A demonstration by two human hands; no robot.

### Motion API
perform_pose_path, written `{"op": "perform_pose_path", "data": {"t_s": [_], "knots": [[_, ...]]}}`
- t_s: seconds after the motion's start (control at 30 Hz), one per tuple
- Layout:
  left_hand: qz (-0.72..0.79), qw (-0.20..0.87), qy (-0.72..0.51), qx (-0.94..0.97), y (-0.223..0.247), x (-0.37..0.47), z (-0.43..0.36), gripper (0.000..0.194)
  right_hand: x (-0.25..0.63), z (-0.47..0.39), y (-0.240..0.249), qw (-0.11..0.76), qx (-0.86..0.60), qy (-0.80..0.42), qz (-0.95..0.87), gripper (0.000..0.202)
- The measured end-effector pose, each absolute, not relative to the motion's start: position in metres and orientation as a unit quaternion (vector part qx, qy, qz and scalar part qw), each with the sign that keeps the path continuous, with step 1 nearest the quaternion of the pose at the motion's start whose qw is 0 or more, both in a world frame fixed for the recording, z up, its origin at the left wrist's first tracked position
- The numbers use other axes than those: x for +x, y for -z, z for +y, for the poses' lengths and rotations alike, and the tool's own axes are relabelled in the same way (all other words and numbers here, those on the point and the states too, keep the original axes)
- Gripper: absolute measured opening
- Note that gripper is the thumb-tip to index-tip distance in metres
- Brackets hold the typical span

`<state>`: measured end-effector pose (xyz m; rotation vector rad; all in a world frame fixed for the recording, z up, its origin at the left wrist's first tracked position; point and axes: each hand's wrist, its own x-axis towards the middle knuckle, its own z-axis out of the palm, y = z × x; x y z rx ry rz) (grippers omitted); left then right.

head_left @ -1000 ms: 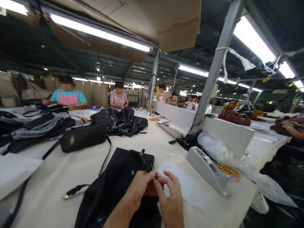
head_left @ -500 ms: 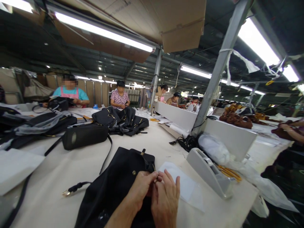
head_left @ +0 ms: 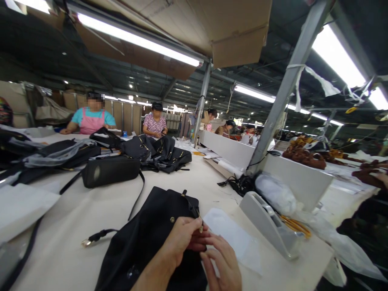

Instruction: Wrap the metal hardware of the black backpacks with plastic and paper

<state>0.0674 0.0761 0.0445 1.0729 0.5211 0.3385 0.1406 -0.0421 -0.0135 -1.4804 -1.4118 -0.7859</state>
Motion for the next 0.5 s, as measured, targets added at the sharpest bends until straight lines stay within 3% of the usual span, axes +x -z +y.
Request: {"op": "perform_pose_path", "data": {"t_s": [0.17,0.3,0.37,0.5], "knots": [[0.240,0.798,-0.149,0.532,-0.045,0.066,0.076,0.046,0.166,-0.045,-0.019,0.595,-0.714,-0.010,-0.368,0.037],[0.208,0.795,-0.144,0.551,-0.044,0.064,0.077,0.057,0.178,-0.015,-0.045,0.582,-0.679,-0.274,-0.354,0.057],[0.191,0.792,-0.151,0.560,-0.045,0.063,0.078,0.054,0.179,-0.002,-0.053,0.540,-0.693,-0.291,-0.378,0.051],[0.156,0.773,-0.168,0.591,-0.050,0.060,0.076,0.047,0.176,0.003,-0.065,0.457,-0.759,-0.160,-0.435,0.036]]}}
